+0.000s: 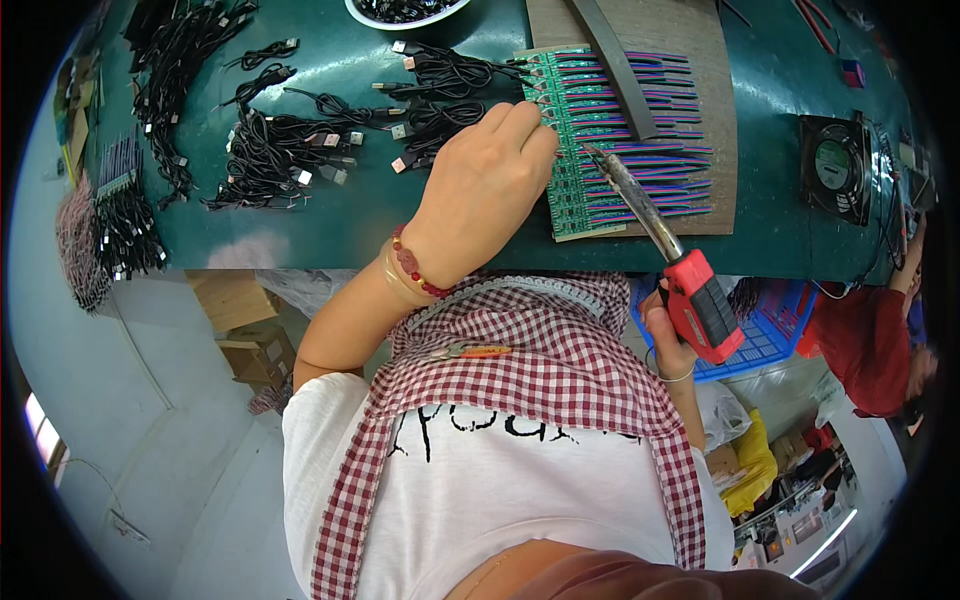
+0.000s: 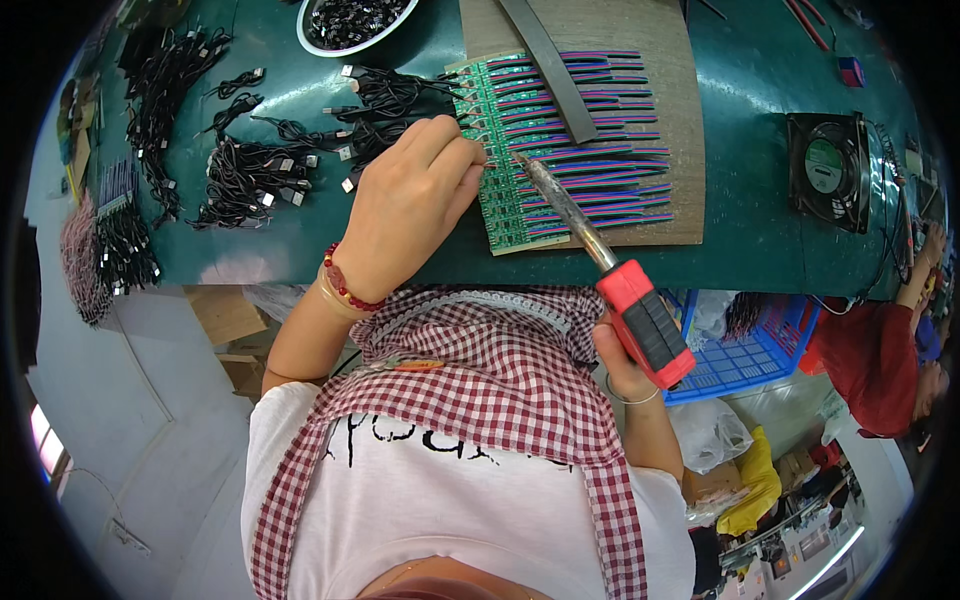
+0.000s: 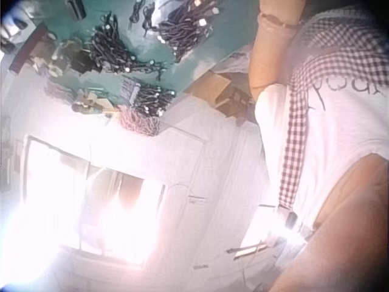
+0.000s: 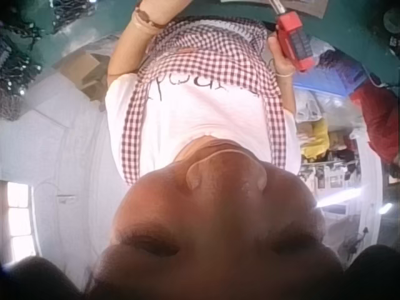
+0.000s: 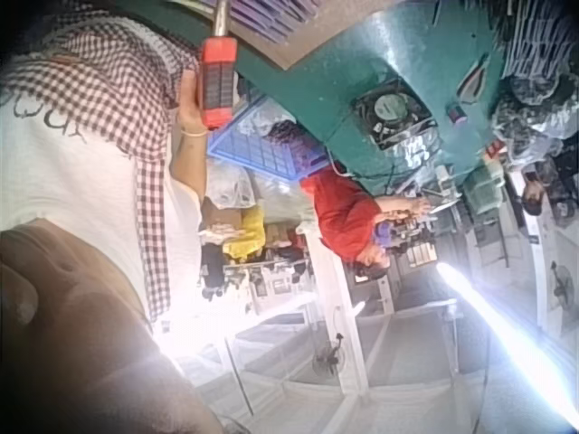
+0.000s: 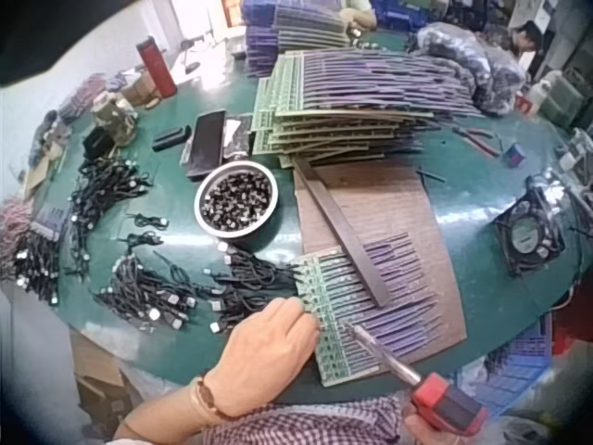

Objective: The person solders cable wires onto circuit boards using a soldering gun, positioning the wires against the boards and applying the tip. They then pick up, organize, and inspect the circuit boards and cables on the work table.

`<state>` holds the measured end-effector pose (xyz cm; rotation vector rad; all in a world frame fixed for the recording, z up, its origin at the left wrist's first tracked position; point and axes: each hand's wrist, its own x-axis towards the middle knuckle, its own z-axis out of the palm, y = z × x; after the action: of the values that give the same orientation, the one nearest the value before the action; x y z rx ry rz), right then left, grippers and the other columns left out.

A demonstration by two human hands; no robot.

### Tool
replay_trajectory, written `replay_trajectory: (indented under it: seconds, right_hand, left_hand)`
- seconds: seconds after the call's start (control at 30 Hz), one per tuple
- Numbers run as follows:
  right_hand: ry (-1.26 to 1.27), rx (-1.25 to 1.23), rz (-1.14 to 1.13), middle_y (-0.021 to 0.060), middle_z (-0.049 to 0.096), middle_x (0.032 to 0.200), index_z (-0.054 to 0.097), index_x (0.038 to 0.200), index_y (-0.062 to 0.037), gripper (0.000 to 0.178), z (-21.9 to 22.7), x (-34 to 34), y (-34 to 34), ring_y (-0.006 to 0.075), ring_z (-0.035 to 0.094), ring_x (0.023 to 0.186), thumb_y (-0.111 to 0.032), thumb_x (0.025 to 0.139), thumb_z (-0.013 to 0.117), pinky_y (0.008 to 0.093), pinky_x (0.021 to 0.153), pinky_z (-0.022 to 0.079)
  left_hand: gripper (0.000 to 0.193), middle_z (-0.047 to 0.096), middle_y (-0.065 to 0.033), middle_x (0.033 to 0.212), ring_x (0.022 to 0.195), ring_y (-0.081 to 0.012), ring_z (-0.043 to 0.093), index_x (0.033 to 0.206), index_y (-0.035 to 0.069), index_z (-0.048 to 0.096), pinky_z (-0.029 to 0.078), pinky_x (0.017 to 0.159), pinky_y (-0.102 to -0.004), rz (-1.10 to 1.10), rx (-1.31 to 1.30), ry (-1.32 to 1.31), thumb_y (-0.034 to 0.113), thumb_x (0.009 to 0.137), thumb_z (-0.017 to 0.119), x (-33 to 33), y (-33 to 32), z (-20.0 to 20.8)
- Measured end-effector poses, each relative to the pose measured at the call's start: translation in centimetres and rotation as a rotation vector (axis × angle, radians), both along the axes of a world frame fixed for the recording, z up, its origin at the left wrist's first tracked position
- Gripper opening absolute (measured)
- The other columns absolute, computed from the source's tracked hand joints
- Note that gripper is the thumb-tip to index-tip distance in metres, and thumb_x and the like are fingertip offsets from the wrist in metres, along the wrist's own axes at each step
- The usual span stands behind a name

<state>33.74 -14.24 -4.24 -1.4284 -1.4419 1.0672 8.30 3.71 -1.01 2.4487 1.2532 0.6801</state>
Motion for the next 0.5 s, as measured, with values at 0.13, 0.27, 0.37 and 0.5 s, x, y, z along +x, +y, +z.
replay_trajectory:
  seconds: [0.13,0.27,0.37,0.5]
  right_hand:
    - [0.024,-0.007,-0.002,0.0058,0.052,0.075,0.046,0.123,0.0042,0.039,0.2,-0.3,0.2,0.0144,0.048,0.064,-0.001,0.086,0.055,0.0311,0.059,0.044]
    - [0.077,-0.039,-0.08,0.0051,0.055,0.074,0.054,0.108,0.0017,0.029,0.3,-0.3,0.2,0.0146,0.051,0.064,-0.002,0.081,0.062,0.0296,0.057,0.042]
    - [0.033,-0.004,0.002,0.0058,0.053,0.072,0.047,0.122,0.0041,0.038,0.1,-0.1,0.0,0.0147,0.05,0.063,-0.003,0.086,0.056,0.0308,0.058,0.043]
    - [0.098,-0.045,-0.056,0.0061,0.052,0.068,0.047,0.119,0.0045,0.037,0.3,-0.8,-0.2,0.0148,0.05,0.06,-0.005,0.085,0.058,0.03,0.056,0.042]
  left_hand:
    - [0.012,0.049,-0.0061,0.079,0.075,-0.0219,0.055,0.081,0.004,0.058,0.048,0.062,-0.032,0.003,0.007,0.017,0.003,0.072,0.066,0.1,0.0,0.1]
    - [0.012,0.049,-0.006,0.079,0.074,-0.0216,0.055,0.08,0.004,0.057,0.048,0.062,-0.0318,0.008,0.018,0.021,0.004,0.073,0.066,0.2,0.0,0.0]
    - [0.011,0.049,-0.0062,0.078,0.072,-0.0219,0.056,0.08,0.004,0.056,0.048,0.06,-0.0321,0.027,0.015,0.051,0.005,0.074,0.066,0.4,-0.1,0.3]
    - [0.01,0.048,-0.0068,0.076,0.07,-0.0227,0.056,0.08,0.005,0.055,0.048,0.059,-0.033,0.04,-0.032,0.067,0.006,0.075,0.064,0.5,0.0,0.8]
